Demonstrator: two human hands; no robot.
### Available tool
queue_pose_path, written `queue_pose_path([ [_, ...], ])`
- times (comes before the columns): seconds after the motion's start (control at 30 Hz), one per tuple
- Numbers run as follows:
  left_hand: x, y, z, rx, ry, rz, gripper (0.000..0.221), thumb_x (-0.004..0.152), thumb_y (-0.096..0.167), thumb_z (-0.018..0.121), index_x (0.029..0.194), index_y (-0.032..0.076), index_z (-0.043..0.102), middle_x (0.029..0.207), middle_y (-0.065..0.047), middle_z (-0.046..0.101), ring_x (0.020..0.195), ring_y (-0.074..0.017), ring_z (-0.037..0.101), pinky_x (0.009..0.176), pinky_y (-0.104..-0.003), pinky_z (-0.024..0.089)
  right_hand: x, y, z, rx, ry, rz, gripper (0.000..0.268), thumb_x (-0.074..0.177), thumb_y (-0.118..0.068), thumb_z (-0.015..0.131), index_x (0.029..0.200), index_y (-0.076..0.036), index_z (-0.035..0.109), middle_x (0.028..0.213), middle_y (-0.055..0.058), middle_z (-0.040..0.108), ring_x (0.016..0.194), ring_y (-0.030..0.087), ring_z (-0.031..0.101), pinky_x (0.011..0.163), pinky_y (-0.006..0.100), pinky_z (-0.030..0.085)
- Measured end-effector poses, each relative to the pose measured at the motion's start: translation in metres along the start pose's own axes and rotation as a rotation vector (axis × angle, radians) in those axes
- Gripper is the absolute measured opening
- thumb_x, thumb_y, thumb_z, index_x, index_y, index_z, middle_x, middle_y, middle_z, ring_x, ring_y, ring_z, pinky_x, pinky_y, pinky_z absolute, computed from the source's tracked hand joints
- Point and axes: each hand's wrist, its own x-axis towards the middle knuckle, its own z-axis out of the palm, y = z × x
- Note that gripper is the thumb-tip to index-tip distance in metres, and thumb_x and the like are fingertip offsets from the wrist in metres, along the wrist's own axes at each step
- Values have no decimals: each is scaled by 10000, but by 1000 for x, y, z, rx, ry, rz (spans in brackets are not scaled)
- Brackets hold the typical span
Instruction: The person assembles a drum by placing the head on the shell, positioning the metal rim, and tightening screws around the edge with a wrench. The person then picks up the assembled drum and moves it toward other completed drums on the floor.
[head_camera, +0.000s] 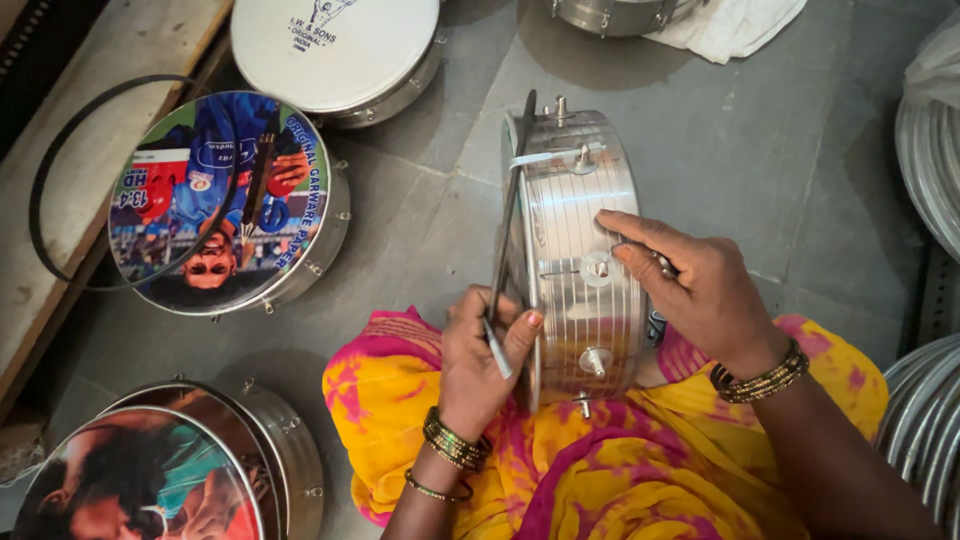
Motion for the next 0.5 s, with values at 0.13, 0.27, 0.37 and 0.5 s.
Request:
queue_pose_path([
  [0.13,4,-4,-6,-107,27,16,279,1015,256,690,889,49,553,755,-25,561,715,-121,512,662,-293,470,-1,3,0,-37,4,8,347,975,-124,653,1315,-61,679,1080,139,788,871,112,761,720,253,566],
  [0.27,16,3,-8,-154,11,-110,214,1050,246,585,1004,38,594,728,-25,554,664,-104,517,609,-282,452,-1,4,-4,-27,-2,-19,329,986,-130,655,1306,-62,686,1069,129,794,861,108,753,708,242,562],
  [0.37,36,15,-6,-192,10,-109,281,1048,243,511,1213,22,566,829,-38,591,709,-106,582,650,-280,490,10,8,-5,-40,1,-24,297,1004,-147,653,1285,-62,702,1047,108,801,765,84,708,617,231,524],
  [0.5,72,32,0,-69,75,133,411,1102,242,453,1402,-33,515,1051,-119,600,900,-184,629,854,-323,525,44,22,-4,3,95,51,338,1016,-179,664,1331,-58,680,929,77,773,669,24,620,518,211,457],
])
